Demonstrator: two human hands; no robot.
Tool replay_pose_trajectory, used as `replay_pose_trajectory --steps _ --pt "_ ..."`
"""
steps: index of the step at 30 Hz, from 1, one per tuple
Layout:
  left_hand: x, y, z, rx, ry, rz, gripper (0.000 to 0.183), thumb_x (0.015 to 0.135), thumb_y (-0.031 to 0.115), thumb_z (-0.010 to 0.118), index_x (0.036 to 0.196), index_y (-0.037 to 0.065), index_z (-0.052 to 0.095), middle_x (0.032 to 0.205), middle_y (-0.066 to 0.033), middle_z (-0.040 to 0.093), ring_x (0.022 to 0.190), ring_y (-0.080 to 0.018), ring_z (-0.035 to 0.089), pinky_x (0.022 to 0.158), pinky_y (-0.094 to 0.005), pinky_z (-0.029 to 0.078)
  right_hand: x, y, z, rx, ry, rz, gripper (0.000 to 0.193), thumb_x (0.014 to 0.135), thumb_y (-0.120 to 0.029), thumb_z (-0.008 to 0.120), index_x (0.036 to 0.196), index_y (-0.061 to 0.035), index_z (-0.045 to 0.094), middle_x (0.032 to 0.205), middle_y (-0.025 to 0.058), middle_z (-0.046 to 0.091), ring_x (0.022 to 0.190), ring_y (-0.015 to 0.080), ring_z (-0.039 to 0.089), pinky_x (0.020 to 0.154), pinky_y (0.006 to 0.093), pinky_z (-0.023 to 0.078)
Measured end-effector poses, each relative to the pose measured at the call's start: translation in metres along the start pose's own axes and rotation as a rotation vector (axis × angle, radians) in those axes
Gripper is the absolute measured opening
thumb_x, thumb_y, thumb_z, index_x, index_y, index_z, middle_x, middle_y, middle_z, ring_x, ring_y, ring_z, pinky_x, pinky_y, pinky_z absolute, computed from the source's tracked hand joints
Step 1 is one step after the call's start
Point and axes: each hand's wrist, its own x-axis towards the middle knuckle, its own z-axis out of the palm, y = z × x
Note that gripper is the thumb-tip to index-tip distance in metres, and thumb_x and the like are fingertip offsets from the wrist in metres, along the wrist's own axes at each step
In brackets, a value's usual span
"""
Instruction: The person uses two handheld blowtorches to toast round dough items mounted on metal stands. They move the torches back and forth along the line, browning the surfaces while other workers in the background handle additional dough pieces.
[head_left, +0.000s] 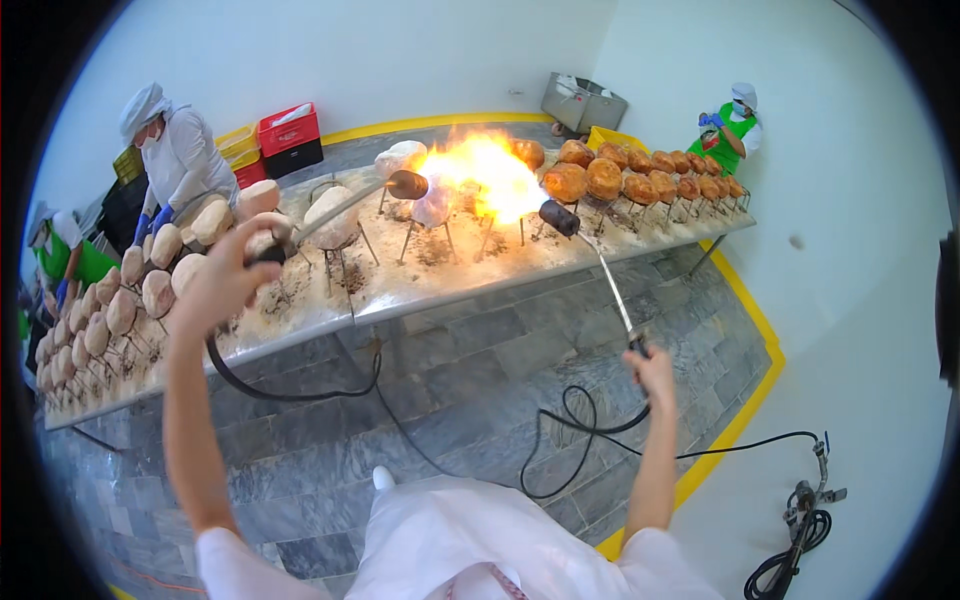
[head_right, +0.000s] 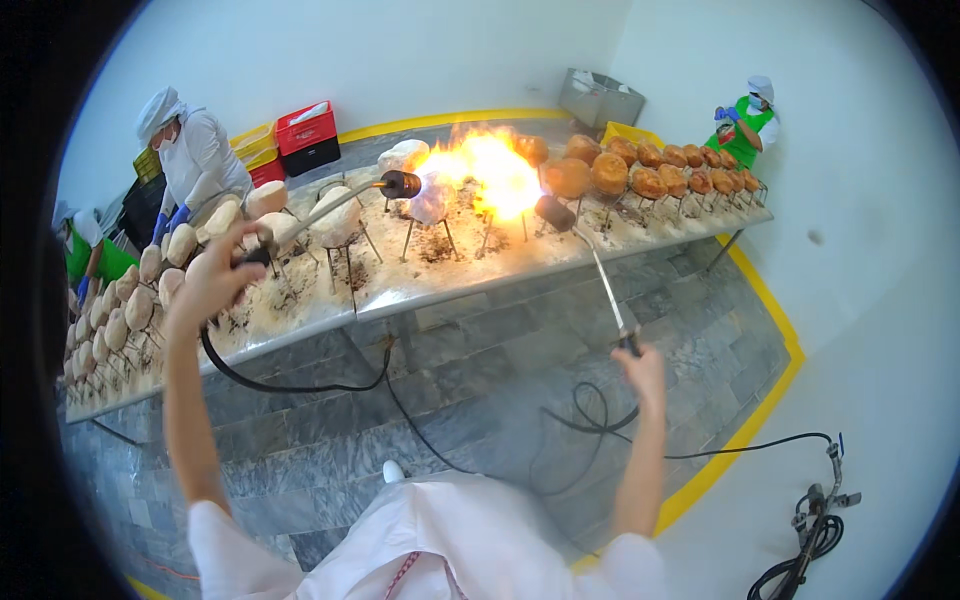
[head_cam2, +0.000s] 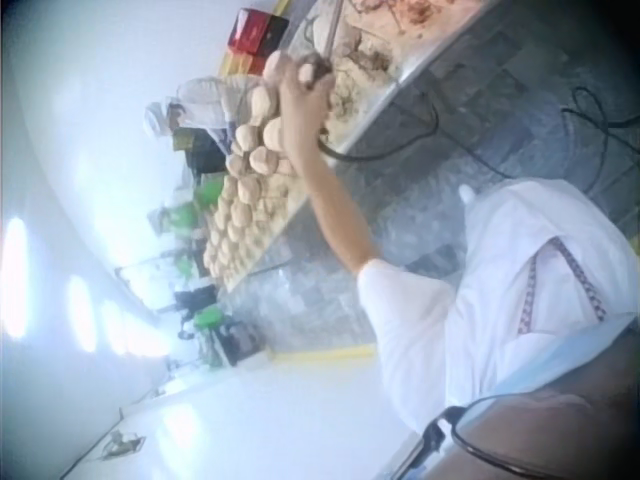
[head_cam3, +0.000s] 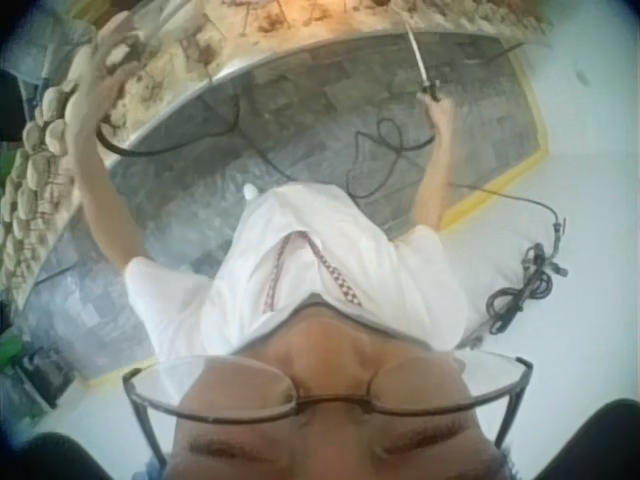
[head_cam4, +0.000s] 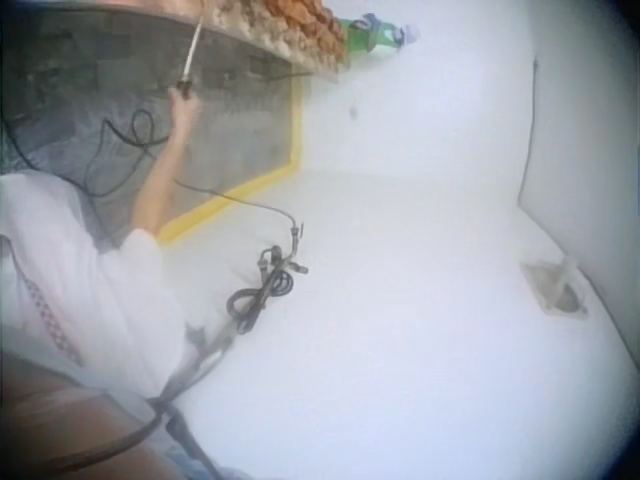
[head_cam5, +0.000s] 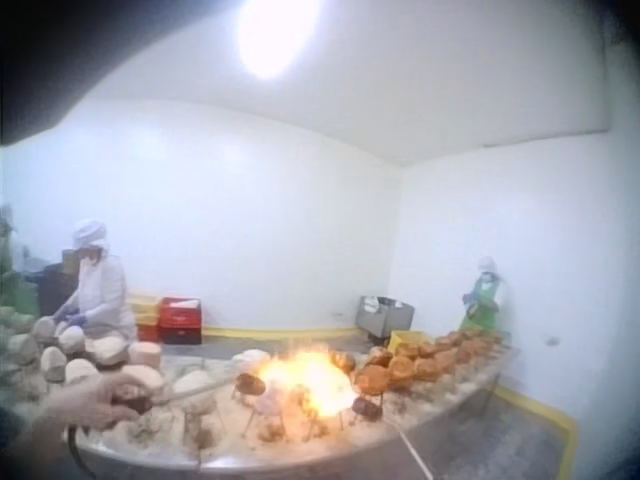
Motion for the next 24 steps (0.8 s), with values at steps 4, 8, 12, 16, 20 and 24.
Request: replay_pose_trajectory --steps 4,8,12,16,20,24 --pt "-0.046 -0.029 0.069 -0.241 0.166 -0.155 0.05 0.079 -0.001 0.06 0.126 0.01 0.046 0.067 -0.0014 0.052 0.048 -0.0066 0.044 0.041 -0.0225 0.033 -0.056 0.039 0.075 0.5 -0.204 0.207 0.022 0.073 -0.009 0.07 0.085 -0.0034 0.053 0.063 0.0038 0.055 0.047 0.0127 0.052 0.042 0.0287 0.044" --pt "-0.079 -0.045 0.142 -0.486 0.306 -0.183 0.051 0.078 -0.006 0.059 0.125 0.01 0.047 0.069 -0.0004 0.053 0.05 -0.0052 0.043 0.042 -0.0205 0.033 -0.08 0.019 0.121 0.609 -0.257 0.195 0.025 0.076 -0.01 0.069 0.083 -0.0081 0.045 0.059 0.0014 0.05 0.042 0.0104 0.047 0.038 0.0258 0.04" --pt "-0.098 -0.076 0.204 -0.615 0.368 -0.161 0.049 0.077 -0.004 0.059 0.122 0.01 0.047 0.069 -0.0006 0.056 0.044 -0.0045 0.045 0.037 -0.0186 0.031 -0.075 -0.005 0.128 0.405 -0.187 0.125 0.024 0.076 -0.01 0.068 0.086 -0.0059 0.046 0.057 0.0011 0.051 0.041 0.0106 0.047 0.037 0.026 0.038" --pt "-0.111 -0.076 0.221 -0.684 0.332 -0.268 0.049 0.074 -0.007 0.06 0.119 0.009 0.048 0.069 0.0002 0.055 0.056 -0.0049 0.047 0.048 -0.0202 0.034 -0.071 -0.024 0.128 0.202 -0.069 -0.043 0.028 0.074 -0.008 0.067 0.093 0.0004 0.049 0.056 0.0042 0.053 0.042 0.0125 0.051 0.037 0.0275 0.04" --pt "-0.118 -0.087 0.245 -0.744 0.325 -0.278 0.052 0.072 -0.006 0.062 0.119 0.01 0.047 0.078 -0.0024 0.059 0.069 -0.007 0.054 0.06 -0.0209 0.041 -0.045 -0.033 0.122 -0.089 0.131 -0.304 0.027 0.073 -0.01 0.067 0.093 0.0008 0.053 0.055 0.0066 0.055 0.041 0.015 0.053 0.036 0.0295 0.041" --pt "-0.12 -0.097 0.261 -0.686 0.344 -0.192 0.054 0.074 -0.008 0.062 0.121 0.012 0.045 0.076 -0.0015 0.058 0.057 -0.0054 0.049 0.048 -0.0193 0.036 -0.04 -0.039 0.11 -0.176 0.135 -0.058 0.039 0.07 -0.022 0.066 0.1 0.0016 0.056 0.082 0.0212 0.063 0.078 0.0361 0.062 0.068 0.043 0.047"
